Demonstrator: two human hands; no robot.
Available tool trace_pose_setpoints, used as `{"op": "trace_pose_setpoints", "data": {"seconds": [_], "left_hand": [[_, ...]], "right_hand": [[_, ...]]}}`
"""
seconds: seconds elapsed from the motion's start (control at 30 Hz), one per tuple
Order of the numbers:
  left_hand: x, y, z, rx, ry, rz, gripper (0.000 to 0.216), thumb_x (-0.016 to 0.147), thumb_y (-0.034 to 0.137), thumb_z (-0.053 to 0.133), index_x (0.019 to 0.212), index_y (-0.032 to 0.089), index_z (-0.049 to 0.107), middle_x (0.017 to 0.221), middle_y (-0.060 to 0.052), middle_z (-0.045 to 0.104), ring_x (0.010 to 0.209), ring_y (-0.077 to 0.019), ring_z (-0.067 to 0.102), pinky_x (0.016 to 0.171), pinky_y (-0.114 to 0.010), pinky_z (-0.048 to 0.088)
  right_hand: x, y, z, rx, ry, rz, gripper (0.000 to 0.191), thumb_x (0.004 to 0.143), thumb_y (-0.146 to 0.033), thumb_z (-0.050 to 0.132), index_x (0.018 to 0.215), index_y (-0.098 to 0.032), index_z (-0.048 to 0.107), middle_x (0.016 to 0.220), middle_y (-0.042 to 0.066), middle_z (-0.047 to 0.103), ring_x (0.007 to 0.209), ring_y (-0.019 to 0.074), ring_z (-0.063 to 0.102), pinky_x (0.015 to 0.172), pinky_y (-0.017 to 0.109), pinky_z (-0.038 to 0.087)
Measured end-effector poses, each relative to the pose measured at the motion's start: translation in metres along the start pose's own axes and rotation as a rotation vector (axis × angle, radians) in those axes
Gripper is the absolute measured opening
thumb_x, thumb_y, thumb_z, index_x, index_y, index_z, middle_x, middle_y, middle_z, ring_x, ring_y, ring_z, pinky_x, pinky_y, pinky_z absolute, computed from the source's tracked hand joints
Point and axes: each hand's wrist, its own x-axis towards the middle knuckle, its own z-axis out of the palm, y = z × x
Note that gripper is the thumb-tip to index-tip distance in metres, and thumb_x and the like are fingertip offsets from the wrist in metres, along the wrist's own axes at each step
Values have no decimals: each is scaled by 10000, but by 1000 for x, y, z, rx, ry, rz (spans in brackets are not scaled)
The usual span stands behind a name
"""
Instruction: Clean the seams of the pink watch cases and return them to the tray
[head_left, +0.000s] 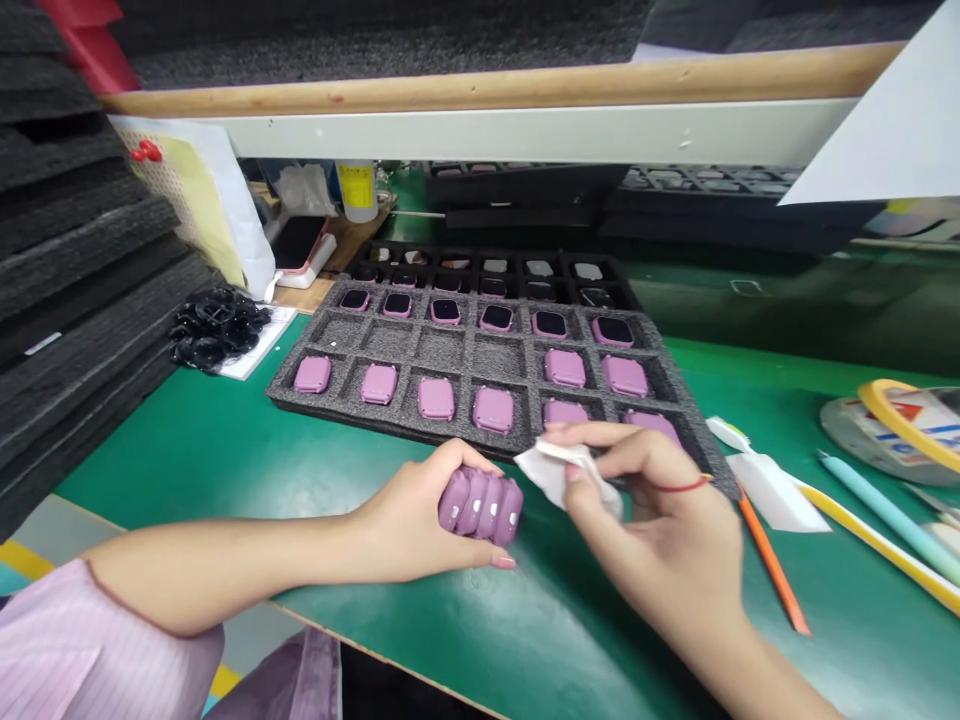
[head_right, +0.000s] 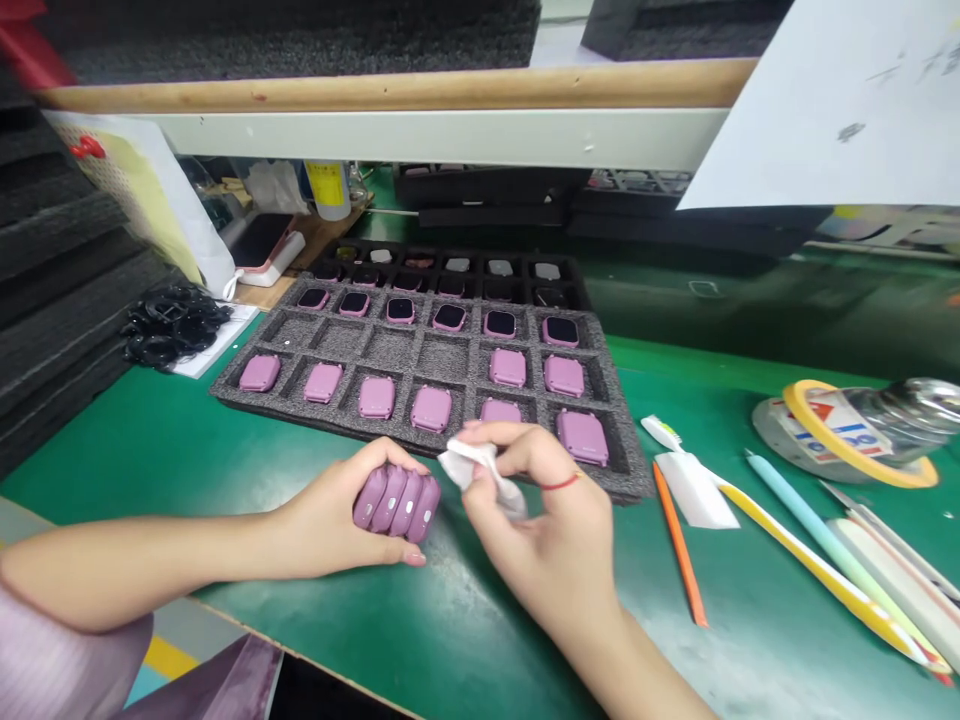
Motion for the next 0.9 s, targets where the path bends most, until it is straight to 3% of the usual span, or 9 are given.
{"op": "trace_pose_setpoints", "data": {"seconds": [0.1,0.23,0.3,0.53,0.67,0.83,0.9], "left_hand": [[1,-1,1,-21,-1,0,603,604,315,895,1084,237,538,889,22,710,816,-185,646,744,-306,474],[1,-1,-1,-16,-17,38,537,637,300,860,1062,219,542,890,28,680,777,-151,600,683,-266,440],[1,-1,-3,8,-20,70,504,660,302,841,1055,215,540,891,33,661,764,-137,576,668,-256,425],[1,2,-2,11,-6,-48,602,585,386,903,1013,245,504,854,45,687,801,-185,626,688,-296,453],[1,1,-1,4,3,-44,619,576,386,912,1014,242,499,852,40,701,805,-190,640,716,-307,465],[2,-2,-1,-13,-5,31,558,620,307,879,1051,230,534,903,32,693,810,-164,626,692,-272,444],[2,-2,-2,-6,-23,30,559,630,330,876,1059,233,530,903,32,687,793,-159,619,686,-270,445]], "right_hand": [[-3,-3,-2,-9,7,-54,152,879,-143,648,874,-241,532,852,26,706,775,173,699,659,302,549],[-8,-19,7,-60,-232,-401,124,931,-118,619,995,-223,608,846,5,725,765,148,657,728,315,491],[-10,-25,12,-108,-265,-476,122,957,-113,585,1022,-208,627,864,11,736,776,152,626,733,323,454],[-1,-7,14,-212,-143,-337,107,931,-149,641,1012,-214,619,851,40,700,793,196,582,710,356,433],[-1,-4,9,-139,-104,-287,170,899,-114,671,1013,-216,599,847,36,692,788,187,595,717,344,472],[-7,-12,1,-28,-329,-387,117,919,-124,645,1009,-195,624,857,30,684,781,163,579,708,323,437],[-6,-8,1,-96,-323,-400,87,930,-154,644,1007,-191,630,866,40,682,787,173,571,702,331,418]]}}
